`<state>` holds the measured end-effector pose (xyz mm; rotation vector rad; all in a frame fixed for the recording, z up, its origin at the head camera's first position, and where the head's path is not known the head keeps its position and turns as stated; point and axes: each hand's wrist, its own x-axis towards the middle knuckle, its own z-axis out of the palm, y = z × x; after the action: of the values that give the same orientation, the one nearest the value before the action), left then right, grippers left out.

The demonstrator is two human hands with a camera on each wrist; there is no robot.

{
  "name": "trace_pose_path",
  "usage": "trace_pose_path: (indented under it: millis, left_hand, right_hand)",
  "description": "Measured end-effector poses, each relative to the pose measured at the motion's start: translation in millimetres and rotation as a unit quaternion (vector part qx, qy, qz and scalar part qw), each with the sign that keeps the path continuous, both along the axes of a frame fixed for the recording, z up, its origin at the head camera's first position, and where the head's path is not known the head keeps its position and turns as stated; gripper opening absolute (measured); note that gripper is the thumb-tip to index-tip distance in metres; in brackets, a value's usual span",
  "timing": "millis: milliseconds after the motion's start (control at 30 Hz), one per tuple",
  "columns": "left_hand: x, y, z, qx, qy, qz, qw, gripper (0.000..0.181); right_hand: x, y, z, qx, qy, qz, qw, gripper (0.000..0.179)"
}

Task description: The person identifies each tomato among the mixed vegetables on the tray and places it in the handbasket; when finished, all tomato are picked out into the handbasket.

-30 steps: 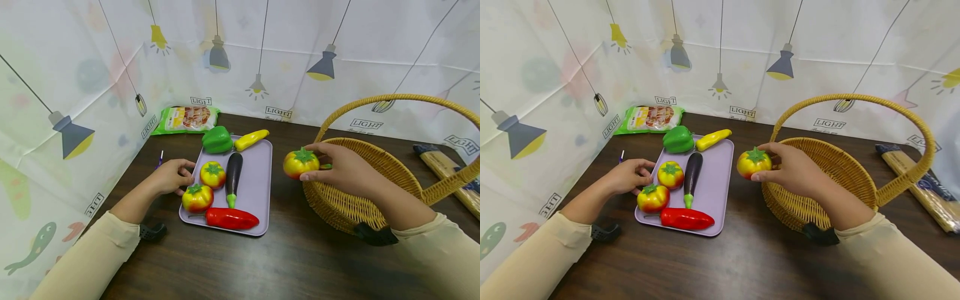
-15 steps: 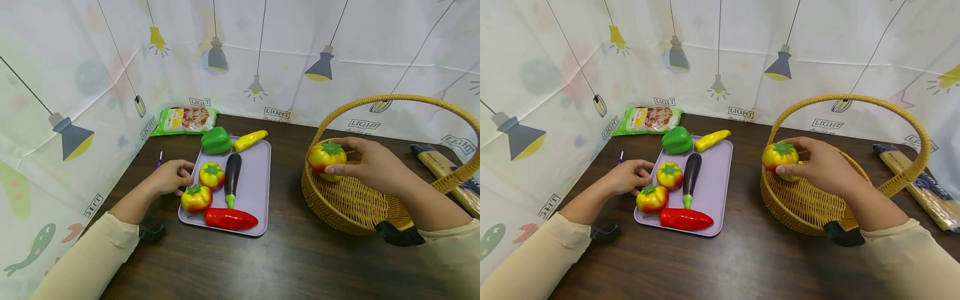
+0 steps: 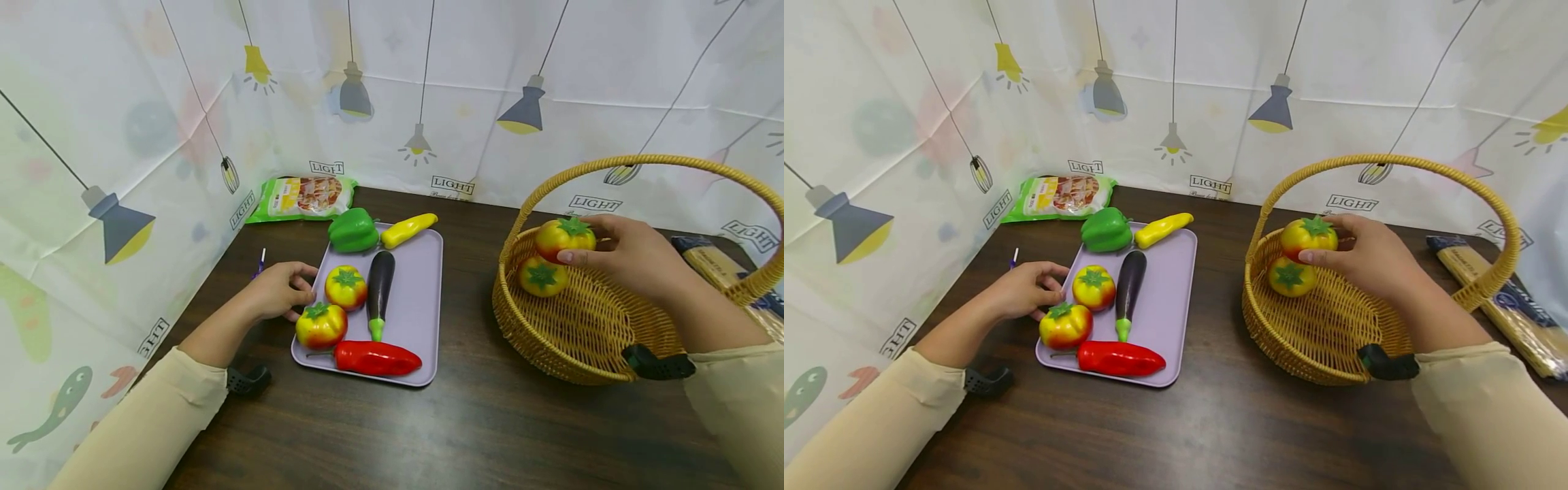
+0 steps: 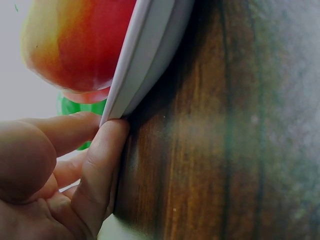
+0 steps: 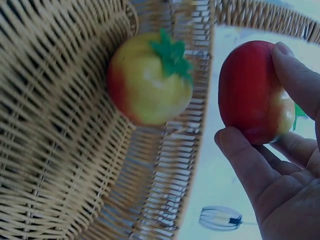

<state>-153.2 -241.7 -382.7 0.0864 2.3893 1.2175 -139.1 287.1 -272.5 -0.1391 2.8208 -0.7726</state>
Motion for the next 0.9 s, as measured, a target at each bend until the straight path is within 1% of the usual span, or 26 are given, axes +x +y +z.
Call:
trace_pose_path:
  millis: [200, 433, 900]
  left_hand:
    - [-0.1, -0.2, 0.1, 0.001, -0.001, 0.000, 1.0000, 0.055]
    - [-0.4, -0.4, -0.6, -0.001, 0.000, 0.001, 1.0000, 0.054]
    - [-0.2, -0.4, -0.2, -0.005, -0.001, 0.001, 1.0000, 0.055]
  right_hand:
    - [-8.2, 12.7, -7.7, -0.014, -0.006, -0.024, 0.9996, 0.106]
    - [-14.0, 20.6, -15.9, -0.030, -0.007, -0.037, 0.9988, 0.107]
    - [-17.6, 32.2, -33.3, -0.015, -0.008, -0.058, 0.9982, 0.109]
